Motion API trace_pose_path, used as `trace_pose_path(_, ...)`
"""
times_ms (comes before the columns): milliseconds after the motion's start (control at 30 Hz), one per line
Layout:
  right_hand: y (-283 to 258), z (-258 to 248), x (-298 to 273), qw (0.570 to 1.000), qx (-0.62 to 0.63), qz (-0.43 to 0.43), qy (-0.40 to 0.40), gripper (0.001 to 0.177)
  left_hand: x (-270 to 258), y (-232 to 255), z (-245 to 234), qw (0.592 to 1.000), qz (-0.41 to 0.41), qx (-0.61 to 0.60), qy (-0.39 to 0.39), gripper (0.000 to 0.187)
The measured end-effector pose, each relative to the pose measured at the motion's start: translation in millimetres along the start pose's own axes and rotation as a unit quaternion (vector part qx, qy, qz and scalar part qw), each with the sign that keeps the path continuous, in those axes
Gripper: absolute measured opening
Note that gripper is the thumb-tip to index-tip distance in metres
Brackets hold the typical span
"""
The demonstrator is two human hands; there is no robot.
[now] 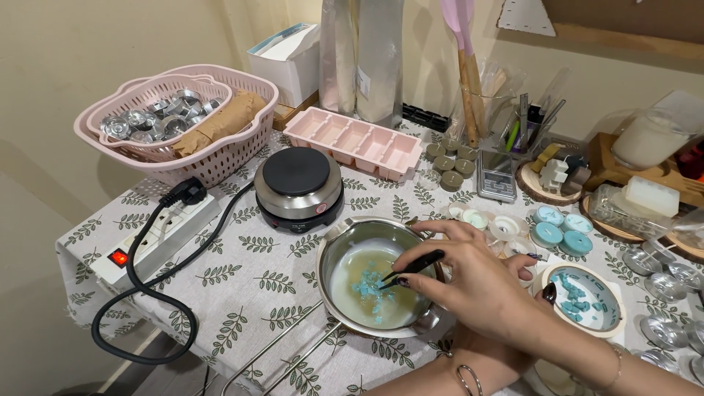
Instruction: Decorating small white candles with blue wax hearts using tweezers.
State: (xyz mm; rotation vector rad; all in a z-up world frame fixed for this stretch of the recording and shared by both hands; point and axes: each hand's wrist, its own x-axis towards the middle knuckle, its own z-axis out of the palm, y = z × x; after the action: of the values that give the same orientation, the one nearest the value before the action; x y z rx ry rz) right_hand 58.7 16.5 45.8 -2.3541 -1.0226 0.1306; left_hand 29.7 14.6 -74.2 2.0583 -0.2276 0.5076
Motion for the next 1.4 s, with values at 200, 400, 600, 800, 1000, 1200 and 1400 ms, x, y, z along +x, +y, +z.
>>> trace_pose_path(200, -0.7, -2.2, 0.6, 0.999, -0.009, -0.029, 0.014, 0.028, 0.5, -0.5, -0.6, 1.000, 0.017, -0.003, -0.005, 0.059)
trace_pose_path(400, -3.7, -3.1, 1.3, 0.999, -0.025, -0.035, 0.012, 0.027, 0.1, 1.2, -1.6, 0.999, 0.007, -0.033, -0.001, 0.058)
trace_pose_path(600, -9.0, -4.7, 2.3, 0.999, -0.032, -0.014, -0.007, 0.026, 1.5, 1.3, 1.6, 1.000, -0.012, -0.023, -0.001, 0.058)
trace_pose_path(800, -9.5, -3.8, 2.5, 0.999, -0.042, -0.016, -0.012, 0.025, 3.8, 3.0, 1.6, 1.000, -0.020, -0.020, 0.002, 0.058)
trace_pose_path(1000, -2.2, -4.3, 0.6, 0.999, -0.032, 0.004, -0.011, 0.024, -4.2, -6.4, 7.0, 1.000, 0.011, -0.024, 0.014, 0.056)
trace_pose_path(1200, -14.3, -15.7, -3.8, 0.999, -0.022, 0.035, -0.004, 0.027, -8.1, -7.3, -4.5, 0.996, 0.082, -0.016, 0.017, 0.063)
trace_pose_path(1400, 2.3, -35.1, -19.0, 0.995, 0.005, -0.054, 0.085, 0.024, 0.0, -7.6, -5.8, 0.992, 0.114, 0.043, 0.028, 0.053)
